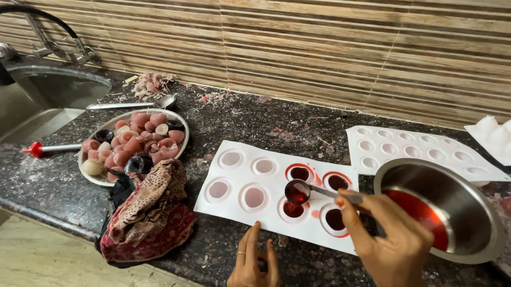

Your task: Pouring a red liquid into circular silicone molds using a small ladle.

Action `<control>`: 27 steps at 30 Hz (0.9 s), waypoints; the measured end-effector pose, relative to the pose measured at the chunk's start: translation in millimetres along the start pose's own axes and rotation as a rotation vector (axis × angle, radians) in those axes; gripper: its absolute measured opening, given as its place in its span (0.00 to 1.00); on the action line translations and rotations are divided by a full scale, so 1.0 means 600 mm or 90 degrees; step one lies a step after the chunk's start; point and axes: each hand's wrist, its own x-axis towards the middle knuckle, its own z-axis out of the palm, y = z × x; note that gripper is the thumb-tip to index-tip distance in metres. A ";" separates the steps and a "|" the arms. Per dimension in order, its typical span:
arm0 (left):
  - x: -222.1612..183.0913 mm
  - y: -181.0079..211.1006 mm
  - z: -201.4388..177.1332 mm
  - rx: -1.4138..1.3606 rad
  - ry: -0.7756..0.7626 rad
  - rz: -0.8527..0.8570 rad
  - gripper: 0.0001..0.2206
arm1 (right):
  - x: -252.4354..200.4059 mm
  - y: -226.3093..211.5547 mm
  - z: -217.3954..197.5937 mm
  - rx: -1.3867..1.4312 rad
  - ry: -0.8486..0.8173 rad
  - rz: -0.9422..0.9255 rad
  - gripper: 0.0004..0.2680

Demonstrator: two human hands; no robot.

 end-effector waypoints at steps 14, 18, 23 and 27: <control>0.000 -0.012 0.007 -0.011 0.011 0.015 0.24 | -0.095 0.010 0.004 0.001 -0.102 -0.179 0.07; 0.000 -0.013 0.003 -0.011 -0.014 0.004 0.24 | -0.107 -0.003 0.016 -0.009 -0.106 -0.188 0.10; 0.002 -0.017 0.006 -0.019 -0.022 0.014 0.26 | -0.121 0.002 0.030 -0.024 -0.089 -0.202 0.13; 0.001 -0.019 0.006 -0.034 -0.013 0.058 0.24 | -0.144 0.005 0.042 -0.048 -0.100 -0.198 0.13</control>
